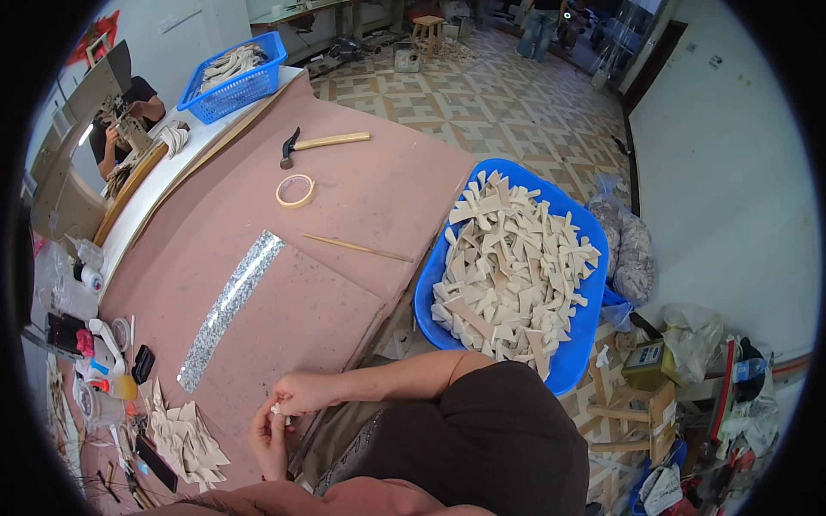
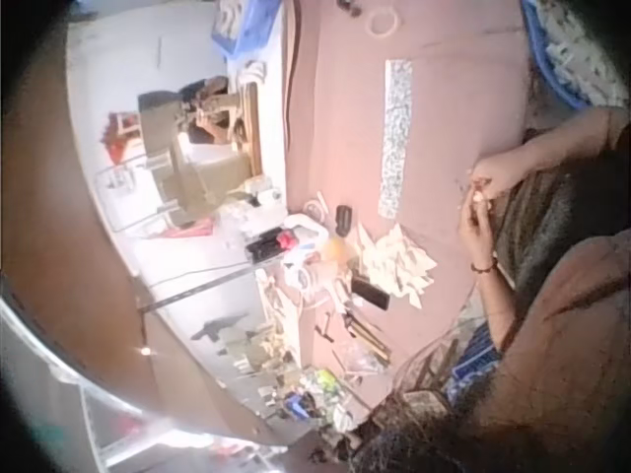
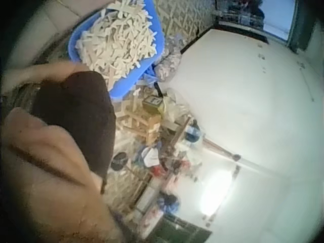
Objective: Assembling small decorative bows for shoes using precut material strips and a wooden stick.
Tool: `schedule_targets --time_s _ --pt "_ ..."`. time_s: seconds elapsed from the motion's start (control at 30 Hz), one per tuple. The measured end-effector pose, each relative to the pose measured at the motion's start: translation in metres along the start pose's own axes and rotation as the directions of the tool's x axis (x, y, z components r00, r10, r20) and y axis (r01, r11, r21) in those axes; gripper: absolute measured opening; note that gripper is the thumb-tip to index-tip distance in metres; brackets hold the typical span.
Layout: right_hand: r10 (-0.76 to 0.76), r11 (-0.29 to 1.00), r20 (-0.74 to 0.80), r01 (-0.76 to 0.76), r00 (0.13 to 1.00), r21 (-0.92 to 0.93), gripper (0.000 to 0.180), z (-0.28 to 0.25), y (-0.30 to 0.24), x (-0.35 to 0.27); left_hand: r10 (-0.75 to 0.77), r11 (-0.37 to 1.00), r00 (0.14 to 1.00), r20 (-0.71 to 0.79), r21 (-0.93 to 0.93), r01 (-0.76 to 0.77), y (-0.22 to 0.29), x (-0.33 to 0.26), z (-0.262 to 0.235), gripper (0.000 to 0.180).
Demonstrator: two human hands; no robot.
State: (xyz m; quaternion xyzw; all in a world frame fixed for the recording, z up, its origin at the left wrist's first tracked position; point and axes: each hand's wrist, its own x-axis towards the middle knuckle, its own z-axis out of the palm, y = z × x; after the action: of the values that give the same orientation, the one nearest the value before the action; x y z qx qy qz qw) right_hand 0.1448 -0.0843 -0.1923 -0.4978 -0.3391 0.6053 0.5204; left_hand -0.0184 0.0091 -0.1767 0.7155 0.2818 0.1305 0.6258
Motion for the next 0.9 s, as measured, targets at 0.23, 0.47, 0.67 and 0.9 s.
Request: schedule_targets --time_s 0.23,0.47,0.67,0.9 --pt "-0.222 0.908 -0.04 0.191 0.974 -0.374 0.02 0.007 0.018 0.001 -0.006 1.0 0.998 0.056 0.006 0.006 -0.003 -0.011 0.001 0.028" --pt "0.16 0.891 -0.08 -0.109 0.984 0.442 0.014 0.035 0.014 -0.004 0.289 0.929 0.956 -0.037 0.253 -0.271 -0.026 -0.012 -0.013 0.023" --pt "-0.143 0.978 -0.02 0.138 0.99 -0.157 0.01 0.007 -0.008 -0.017 0.131 0.991 0.989 -0.064 -0.024 -0.132 -0.006 -0.018 -0.01 0.014" --pt "-0.167 0.935 0.153 0.205 0.974 -0.288 0.011 -0.01 -0.017 -0.016 0.439 0.818 0.89 0.121 0.355 -0.452 0.004 -0.011 -0.004 0.01"
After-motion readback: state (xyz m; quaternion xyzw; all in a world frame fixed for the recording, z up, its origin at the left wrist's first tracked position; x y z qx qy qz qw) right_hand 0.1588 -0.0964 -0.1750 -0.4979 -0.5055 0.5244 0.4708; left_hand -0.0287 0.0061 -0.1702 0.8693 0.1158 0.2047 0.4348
